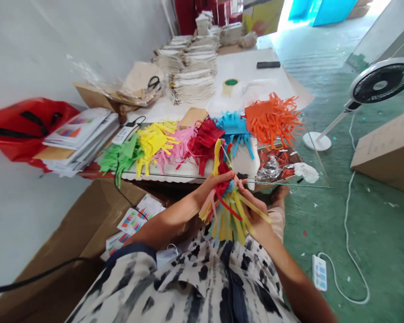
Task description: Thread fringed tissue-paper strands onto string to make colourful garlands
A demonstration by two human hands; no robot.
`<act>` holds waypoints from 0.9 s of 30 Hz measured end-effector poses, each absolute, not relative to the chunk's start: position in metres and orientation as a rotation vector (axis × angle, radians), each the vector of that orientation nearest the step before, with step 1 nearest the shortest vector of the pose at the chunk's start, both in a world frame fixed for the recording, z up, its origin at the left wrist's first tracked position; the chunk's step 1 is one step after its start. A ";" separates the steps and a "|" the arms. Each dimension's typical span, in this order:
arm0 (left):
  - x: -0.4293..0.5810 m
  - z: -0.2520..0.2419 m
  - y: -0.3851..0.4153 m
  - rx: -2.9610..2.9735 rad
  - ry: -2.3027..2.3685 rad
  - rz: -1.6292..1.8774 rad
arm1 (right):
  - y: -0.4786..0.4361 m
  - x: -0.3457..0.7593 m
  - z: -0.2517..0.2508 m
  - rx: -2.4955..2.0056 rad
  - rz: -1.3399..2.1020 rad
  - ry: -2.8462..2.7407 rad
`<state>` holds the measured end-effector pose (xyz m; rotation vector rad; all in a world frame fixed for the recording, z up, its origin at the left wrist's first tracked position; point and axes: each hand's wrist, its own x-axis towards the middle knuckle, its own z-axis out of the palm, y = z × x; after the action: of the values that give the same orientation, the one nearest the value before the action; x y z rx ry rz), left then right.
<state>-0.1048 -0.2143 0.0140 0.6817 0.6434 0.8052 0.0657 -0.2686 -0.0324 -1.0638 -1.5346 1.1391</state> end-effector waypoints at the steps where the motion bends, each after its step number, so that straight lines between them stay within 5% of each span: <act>1: -0.107 0.015 -0.212 0.691 0.648 0.829 | -0.270 0.068 -0.035 -1.066 1.142 -1.576; 8: -0.127 0.032 -0.193 0.858 0.850 0.844 | -0.269 0.113 -0.016 -1.141 0.926 -2.051; 20: -0.112 0.014 -0.197 2.229 1.209 0.395 | -0.243 0.106 0.057 -0.901 0.464 -2.319; 27: -0.115 0.054 -0.211 2.276 0.799 0.365 | -0.190 0.122 0.044 -0.986 0.735 -2.183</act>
<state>-0.1150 -0.2113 0.0536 2.2764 0.7989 0.3653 0.1222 -0.1903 0.0443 -0.9861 -2.1833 0.7351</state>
